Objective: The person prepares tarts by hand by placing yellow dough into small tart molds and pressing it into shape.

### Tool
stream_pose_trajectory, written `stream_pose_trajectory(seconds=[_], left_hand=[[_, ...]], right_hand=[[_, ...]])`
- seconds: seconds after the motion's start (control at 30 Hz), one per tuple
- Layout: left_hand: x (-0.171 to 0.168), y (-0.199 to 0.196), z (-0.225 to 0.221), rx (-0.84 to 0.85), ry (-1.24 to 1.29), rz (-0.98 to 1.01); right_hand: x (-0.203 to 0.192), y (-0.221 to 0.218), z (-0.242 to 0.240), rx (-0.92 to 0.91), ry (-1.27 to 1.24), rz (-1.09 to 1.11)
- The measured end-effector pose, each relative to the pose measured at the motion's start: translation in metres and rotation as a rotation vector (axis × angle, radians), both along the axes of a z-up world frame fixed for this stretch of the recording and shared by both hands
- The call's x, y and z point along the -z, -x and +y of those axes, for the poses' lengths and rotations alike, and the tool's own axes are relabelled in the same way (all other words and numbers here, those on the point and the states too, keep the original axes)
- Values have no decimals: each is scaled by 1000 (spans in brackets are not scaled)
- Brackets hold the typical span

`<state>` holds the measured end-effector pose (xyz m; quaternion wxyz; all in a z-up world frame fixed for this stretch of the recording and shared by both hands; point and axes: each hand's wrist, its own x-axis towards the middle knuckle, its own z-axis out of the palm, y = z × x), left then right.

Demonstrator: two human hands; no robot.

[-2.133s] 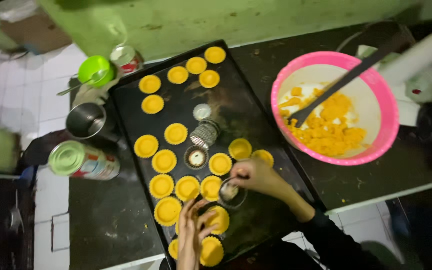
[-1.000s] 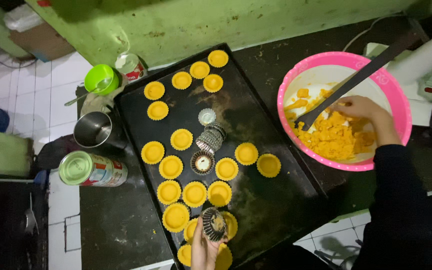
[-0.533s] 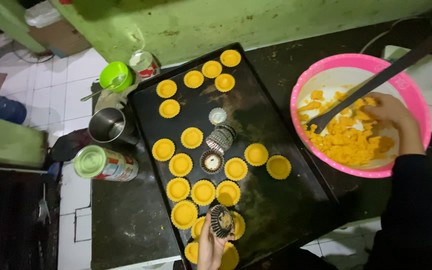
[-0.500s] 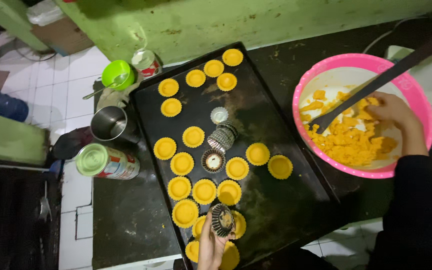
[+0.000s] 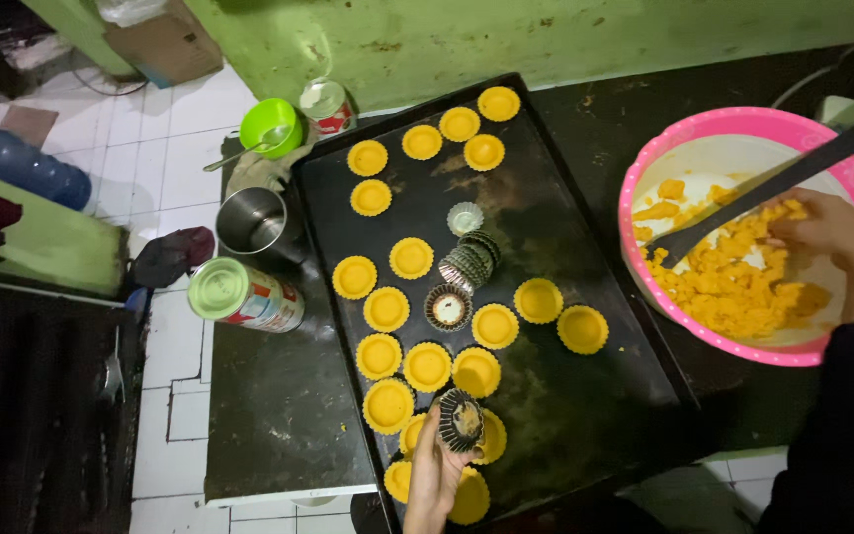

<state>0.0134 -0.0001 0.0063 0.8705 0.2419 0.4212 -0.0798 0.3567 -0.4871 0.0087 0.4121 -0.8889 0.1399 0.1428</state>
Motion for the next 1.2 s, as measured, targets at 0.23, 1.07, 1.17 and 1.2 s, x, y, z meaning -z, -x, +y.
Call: stream_pose_trajectory(seconds=[0.23,1.07,1.17,1.2], left_hand=[[-4,1,2,-3,-5,-3],[-33,6,20,-259,16,-249],[-28,8,21,-271,-67,-279],[-29,11,22,-227,-144,-323]], right_hand=[[64,-24,-46,77,-324,-47],[-25,80,217,-356,-520,215],[-84,199,336,-876,-273,-4],[-100,217,370,-1117,-137,84]])
